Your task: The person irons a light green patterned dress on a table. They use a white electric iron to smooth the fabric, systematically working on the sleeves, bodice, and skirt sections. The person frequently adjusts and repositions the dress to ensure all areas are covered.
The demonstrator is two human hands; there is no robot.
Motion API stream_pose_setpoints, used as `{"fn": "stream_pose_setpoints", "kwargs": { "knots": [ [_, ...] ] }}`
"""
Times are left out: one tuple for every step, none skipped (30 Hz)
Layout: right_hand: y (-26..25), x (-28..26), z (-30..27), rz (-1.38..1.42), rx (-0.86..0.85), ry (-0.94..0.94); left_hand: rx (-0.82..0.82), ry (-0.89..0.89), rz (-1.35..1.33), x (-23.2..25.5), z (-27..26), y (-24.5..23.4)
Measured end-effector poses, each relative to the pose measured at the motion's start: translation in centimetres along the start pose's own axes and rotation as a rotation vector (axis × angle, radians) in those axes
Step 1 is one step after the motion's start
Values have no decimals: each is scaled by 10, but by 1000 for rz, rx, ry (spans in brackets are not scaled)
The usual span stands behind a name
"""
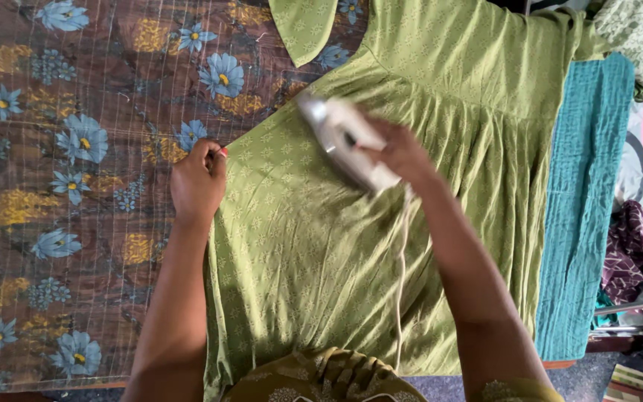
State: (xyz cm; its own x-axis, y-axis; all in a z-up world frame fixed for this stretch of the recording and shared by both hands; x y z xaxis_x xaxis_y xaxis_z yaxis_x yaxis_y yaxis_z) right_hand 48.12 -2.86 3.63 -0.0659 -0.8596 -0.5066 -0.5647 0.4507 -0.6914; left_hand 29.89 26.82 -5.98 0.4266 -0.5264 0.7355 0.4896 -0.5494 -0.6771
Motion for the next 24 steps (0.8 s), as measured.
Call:
{"fn": "stream_pose_setpoints", "kwargs": {
  "knots": [
    [-13, 8, 13, 35, 63, 13, 6, 6, 8, 0, 0, 0],
    [-28, 18, 27, 69, 126, 26, 11, 12, 17, 0, 1, -1],
    [-42, 23, 44, 132, 183, -59, 18, 19, 23, 2, 1, -1],
    [-50, 30, 59, 196, 240, -145, 11, 8, 57, 2, 1, 0],
    [-52, 35, 73, 262, 243, -270, 7, 1, 88, 5, 2, 0],
    [-50, 38, 83, 328, 244, -395, 2, -6, 119, 7, 4, 1],
    [-51, 41, 89, 392, 246, -520, -34, -9, 155, 10, 8, 4],
    [-51, 47, 90, 266, 314, -549, -70, -12, 190, 13, 16, 8],
    [-47, 52, 82, 138, 382, -576, -105, -15, 225, 16, 24, 13],
    [-41, 54, 70, 9, 448, -601, -16, 141, 105, 33, 31, 16],
    [-35, 58, 57, 98, 417, -576, 71, 301, -15, 52, 38, 22],
    [-27, 61, 41, 186, 386, -551, 156, 460, -137, 69, 44, 25],
    [-20, 75, 28, 289, 347, -338, 44, 445, -171, 80, 56, 44],
    [-13, 90, 15, 386, 301, -125, -69, 432, -204, 95, 69, 67],
    [-14, 91, -1, 305, 371, -195, -81, 457, -146, 112, 79, 86],
    [-16, 92, -14, 223, 439, -266, -92, 482, -88, 126, 89, 102],
    [-20, 92, -21, 131, 503, -339, -83, 491, -72, 135, 97, 115],
    [-19, 95, -20, 217, 474, -354, -74, 500, -55, 141, 105, 128],
    [-17, 97, -17, 308, 443, -369, -65, 509, -34, 144, 116, 139],
    [-18, 98, -15, 398, 410, -383, -151, 414, -51, 140, 129, 156],
    [-19, 99, -10, 313, 419, -335, -241, 318, -64, 134, 140, 172],
    [-22, 98, -3, 229, 427, -287, -332, 222, -78, 126, 149, 187],
    [-26, 93, 3, 148, 438, -239, -349, 183, -146, 121, 161, 194],
    [-28, 85, 11, 155, 409, -236, -365, 144, -215, 115, 172, 198]
  ]
}}
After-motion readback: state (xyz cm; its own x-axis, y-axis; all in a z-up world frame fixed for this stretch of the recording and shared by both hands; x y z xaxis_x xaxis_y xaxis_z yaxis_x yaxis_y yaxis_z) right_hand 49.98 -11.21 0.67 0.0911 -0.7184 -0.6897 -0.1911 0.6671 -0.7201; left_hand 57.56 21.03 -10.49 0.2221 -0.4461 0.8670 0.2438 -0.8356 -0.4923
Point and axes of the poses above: each hand's wrist, its own z-axis towards the middle knuckle, its own y-axis out of the palm, x = y × z, the point moved 6 cm from there along z, towards the middle knuckle, and after that the axes turned 6 degrees about x, right-handed, at the moved point
